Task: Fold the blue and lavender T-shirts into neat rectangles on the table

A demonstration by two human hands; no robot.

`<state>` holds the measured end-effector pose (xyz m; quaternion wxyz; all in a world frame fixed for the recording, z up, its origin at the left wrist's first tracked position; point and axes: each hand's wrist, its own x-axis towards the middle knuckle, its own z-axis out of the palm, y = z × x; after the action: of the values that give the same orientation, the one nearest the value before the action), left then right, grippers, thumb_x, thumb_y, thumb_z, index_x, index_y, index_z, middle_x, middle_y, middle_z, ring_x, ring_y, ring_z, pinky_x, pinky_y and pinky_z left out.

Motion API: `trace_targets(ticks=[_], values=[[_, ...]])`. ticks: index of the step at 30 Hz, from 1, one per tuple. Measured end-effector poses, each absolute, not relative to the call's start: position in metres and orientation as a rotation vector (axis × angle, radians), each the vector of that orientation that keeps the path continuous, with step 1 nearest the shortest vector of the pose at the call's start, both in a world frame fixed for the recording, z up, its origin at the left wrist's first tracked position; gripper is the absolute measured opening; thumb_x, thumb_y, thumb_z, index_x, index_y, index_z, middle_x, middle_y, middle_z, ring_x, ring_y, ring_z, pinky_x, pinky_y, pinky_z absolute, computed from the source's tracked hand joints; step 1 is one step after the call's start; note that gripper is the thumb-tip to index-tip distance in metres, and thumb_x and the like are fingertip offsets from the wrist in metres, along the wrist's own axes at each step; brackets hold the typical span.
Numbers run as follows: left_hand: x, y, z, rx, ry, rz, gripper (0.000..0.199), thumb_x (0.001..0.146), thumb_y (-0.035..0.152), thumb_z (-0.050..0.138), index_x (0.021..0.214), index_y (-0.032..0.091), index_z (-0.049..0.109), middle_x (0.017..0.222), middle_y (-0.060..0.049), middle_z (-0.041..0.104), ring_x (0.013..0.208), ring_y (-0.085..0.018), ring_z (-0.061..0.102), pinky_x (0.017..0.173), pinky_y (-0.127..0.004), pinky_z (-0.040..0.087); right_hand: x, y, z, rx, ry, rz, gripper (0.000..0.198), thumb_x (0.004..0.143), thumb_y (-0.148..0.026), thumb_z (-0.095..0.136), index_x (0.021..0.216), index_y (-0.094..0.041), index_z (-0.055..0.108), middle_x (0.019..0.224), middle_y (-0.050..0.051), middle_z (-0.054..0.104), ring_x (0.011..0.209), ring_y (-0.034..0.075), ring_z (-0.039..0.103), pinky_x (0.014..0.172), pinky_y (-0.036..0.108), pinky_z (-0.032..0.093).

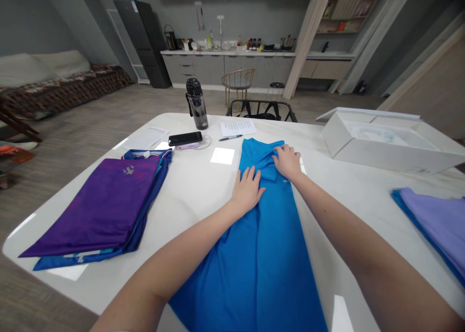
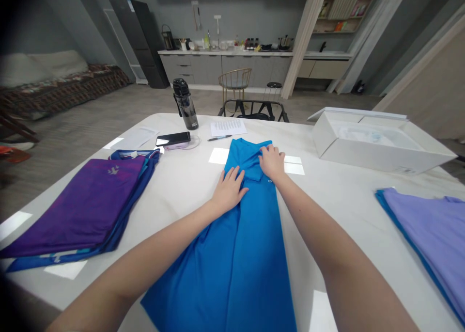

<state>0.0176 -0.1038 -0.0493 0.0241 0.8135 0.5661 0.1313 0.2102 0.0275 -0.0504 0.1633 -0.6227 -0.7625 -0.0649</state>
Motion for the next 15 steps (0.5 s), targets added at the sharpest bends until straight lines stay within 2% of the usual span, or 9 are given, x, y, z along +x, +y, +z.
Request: trace_targets(ticks=[3,8,11,15], values=[[0.0,-0.119,-0.05,2.431,1.841,0.366,0.06,0.104,0.042,0.048,0.155,0.014,0.039,0.161,-0.018,0.042,0.146,-0.031,0.043,0.118,-0.048,0.035,0.193,-0.004,-0.05,-1.526,-2.313,-0.072,0.033,0.103,-0.04,0.049,0.122,-0.02,0.066,0.123,0.018,0.063,0.113,0.034,0.056,0.093,0.046,0.041],[-0.017,-0.148,-0.044,2.393,1.894,0.319,0.036,0.103,0.031,0.047,0.136,0.02,0.057,0.135,-0.013,0.063,0.122,-0.028,0.059,0.101,-0.043,0.044,0.182,-0.045,-0.058,-1.352,-2.459,0.117,0.027,0.104,-0.038,0.052,0.119,-0.023,0.068,0.118,0.011,0.066,0.111,0.029,0.059,0.09,0.038,0.041],[-0.024,-0.165,-0.04,2.367,1.917,0.312,0.03,0.103,0.032,0.049,0.128,0.02,0.061,0.123,-0.011,0.066,0.115,-0.028,0.062,0.096,-0.043,0.046,0.18,-0.064,-0.06,-1.373,-2.456,0.13,0.026,0.103,-0.033,0.053,0.123,-0.024,0.068,0.122,0.01,0.066,0.113,0.028,0.059,0.089,0.038,0.041],[-0.033,-0.188,-0.034,2.314,1.926,0.271,0.029,0.102,0.031,0.05,0.126,0.02,0.061,0.121,-0.01,0.067,0.112,-0.027,0.064,0.093,-0.039,0.048,0.169,-0.094,-0.054,-1.314,-2.48,0.092,0.026,0.101,-0.029,0.057,0.123,-0.024,0.069,0.128,0.011,0.063,0.118,0.029,0.055,0.092,0.04,0.039]])
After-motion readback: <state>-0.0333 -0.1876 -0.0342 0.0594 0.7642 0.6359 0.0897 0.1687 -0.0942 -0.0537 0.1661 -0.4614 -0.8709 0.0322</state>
